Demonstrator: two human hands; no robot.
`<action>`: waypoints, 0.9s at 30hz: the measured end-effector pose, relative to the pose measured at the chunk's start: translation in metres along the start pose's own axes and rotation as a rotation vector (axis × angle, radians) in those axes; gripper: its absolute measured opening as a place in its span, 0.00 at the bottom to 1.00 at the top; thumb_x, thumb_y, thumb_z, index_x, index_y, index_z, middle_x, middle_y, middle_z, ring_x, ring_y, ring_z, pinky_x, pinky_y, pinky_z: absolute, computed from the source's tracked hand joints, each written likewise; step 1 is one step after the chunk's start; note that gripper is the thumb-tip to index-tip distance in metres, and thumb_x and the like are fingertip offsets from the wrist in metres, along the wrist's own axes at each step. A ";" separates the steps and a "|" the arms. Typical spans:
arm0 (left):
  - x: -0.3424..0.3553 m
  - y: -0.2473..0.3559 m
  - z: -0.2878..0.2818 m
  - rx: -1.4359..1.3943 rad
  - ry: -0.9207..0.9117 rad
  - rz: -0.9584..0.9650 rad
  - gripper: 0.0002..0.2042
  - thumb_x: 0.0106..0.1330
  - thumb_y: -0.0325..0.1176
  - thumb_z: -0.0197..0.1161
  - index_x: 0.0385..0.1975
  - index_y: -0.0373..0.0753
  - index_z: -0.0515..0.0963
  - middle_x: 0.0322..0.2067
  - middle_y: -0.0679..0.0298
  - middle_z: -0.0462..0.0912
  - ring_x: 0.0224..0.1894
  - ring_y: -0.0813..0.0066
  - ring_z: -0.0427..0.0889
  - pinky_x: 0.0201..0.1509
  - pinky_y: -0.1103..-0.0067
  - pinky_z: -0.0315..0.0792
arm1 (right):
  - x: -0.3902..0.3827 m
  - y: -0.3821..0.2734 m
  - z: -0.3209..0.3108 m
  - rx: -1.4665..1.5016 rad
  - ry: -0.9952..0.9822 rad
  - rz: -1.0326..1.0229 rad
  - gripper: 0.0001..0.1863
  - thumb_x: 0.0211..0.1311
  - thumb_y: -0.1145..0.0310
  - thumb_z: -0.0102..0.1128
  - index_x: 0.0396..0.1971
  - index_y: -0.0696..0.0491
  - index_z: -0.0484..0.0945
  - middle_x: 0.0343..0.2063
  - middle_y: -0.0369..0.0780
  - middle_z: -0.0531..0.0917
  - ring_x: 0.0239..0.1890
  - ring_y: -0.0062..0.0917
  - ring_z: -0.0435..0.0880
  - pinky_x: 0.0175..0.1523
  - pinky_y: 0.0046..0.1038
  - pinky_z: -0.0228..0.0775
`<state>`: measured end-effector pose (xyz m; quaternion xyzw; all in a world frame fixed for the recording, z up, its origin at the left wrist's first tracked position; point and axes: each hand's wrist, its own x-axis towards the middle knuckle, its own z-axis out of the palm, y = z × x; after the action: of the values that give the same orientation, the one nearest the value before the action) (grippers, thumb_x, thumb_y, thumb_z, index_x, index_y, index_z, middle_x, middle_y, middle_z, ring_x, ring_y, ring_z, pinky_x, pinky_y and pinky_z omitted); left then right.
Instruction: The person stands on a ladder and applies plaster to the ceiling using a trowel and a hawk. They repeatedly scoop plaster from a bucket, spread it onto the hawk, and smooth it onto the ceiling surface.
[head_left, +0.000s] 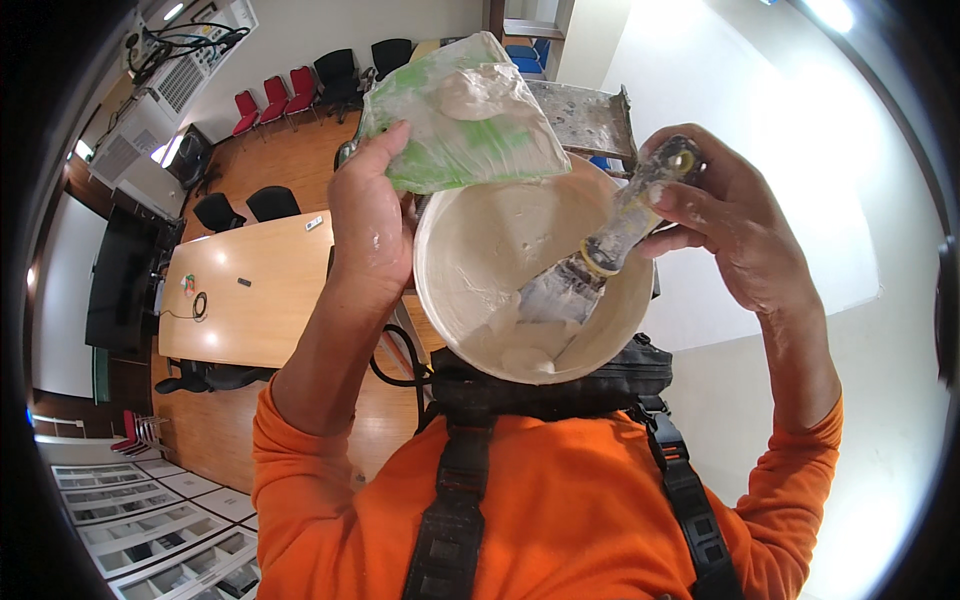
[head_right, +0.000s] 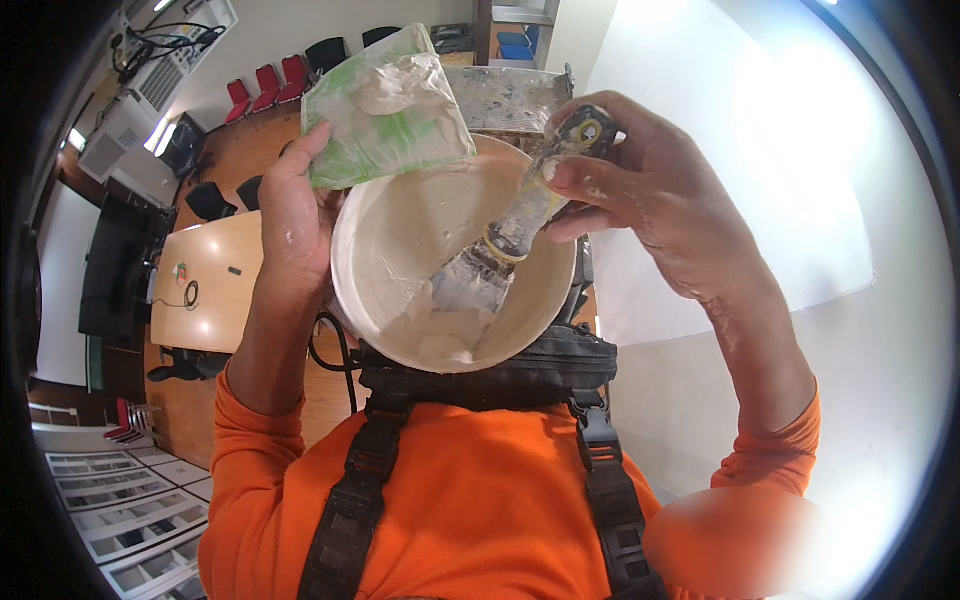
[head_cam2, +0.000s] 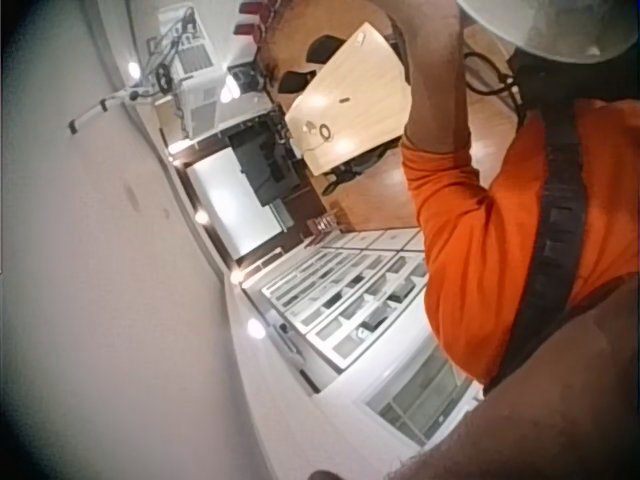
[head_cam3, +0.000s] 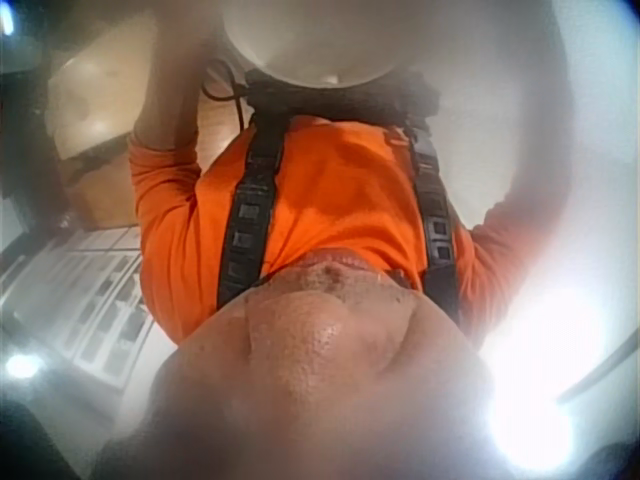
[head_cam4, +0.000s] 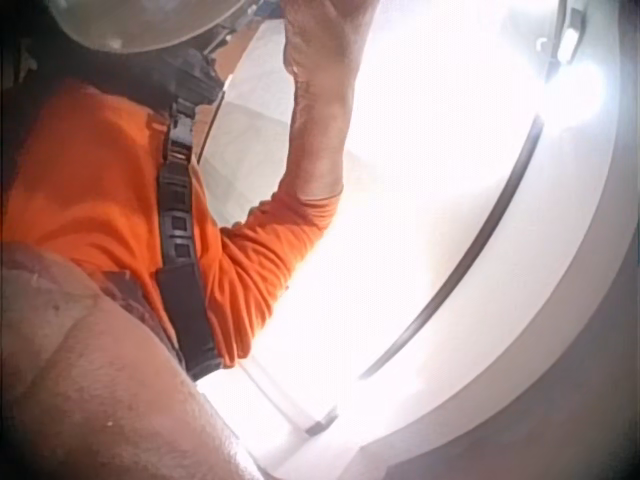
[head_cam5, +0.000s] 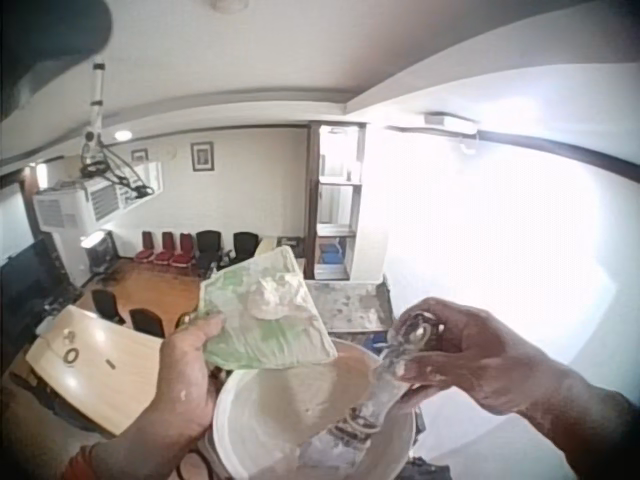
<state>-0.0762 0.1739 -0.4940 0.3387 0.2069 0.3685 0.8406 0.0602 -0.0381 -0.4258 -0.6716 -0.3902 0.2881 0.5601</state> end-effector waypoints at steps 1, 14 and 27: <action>0.001 0.000 0.000 -0.008 -0.017 -0.016 0.19 0.65 0.33 0.56 0.53 0.31 0.69 0.47 0.52 0.77 0.48 0.60 0.80 0.56 0.68 0.73 | 0.002 0.001 0.002 0.016 -0.012 0.033 0.22 0.60 0.65 0.63 0.49 0.62 0.70 0.34 0.43 0.79 0.35 0.24 0.84 0.37 0.22 0.85; -0.004 0.001 0.006 0.031 -0.014 -0.023 0.18 0.66 0.31 0.53 0.54 0.31 0.68 0.48 0.53 0.76 0.49 0.60 0.78 0.55 0.64 0.74 | 0.003 0.012 0.014 0.178 0.027 0.139 0.17 0.63 0.69 0.56 0.47 0.65 0.71 0.34 0.46 0.81 0.32 0.28 0.86 0.36 0.21 0.85; 0.005 0.026 -0.018 0.030 -0.102 0.134 0.16 0.67 0.31 0.55 0.52 0.31 0.70 0.48 0.57 0.79 0.51 0.70 0.79 0.56 0.73 0.72 | -0.003 0.012 -0.040 0.445 0.254 -0.206 0.17 0.66 0.71 0.50 0.50 0.66 0.68 0.42 0.52 0.80 0.41 0.39 0.84 0.46 0.27 0.82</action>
<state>-0.0963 0.1986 -0.4885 0.3829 0.1463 0.4032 0.8182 0.0936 -0.0625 -0.4297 -0.5195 -0.3102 0.2216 0.7647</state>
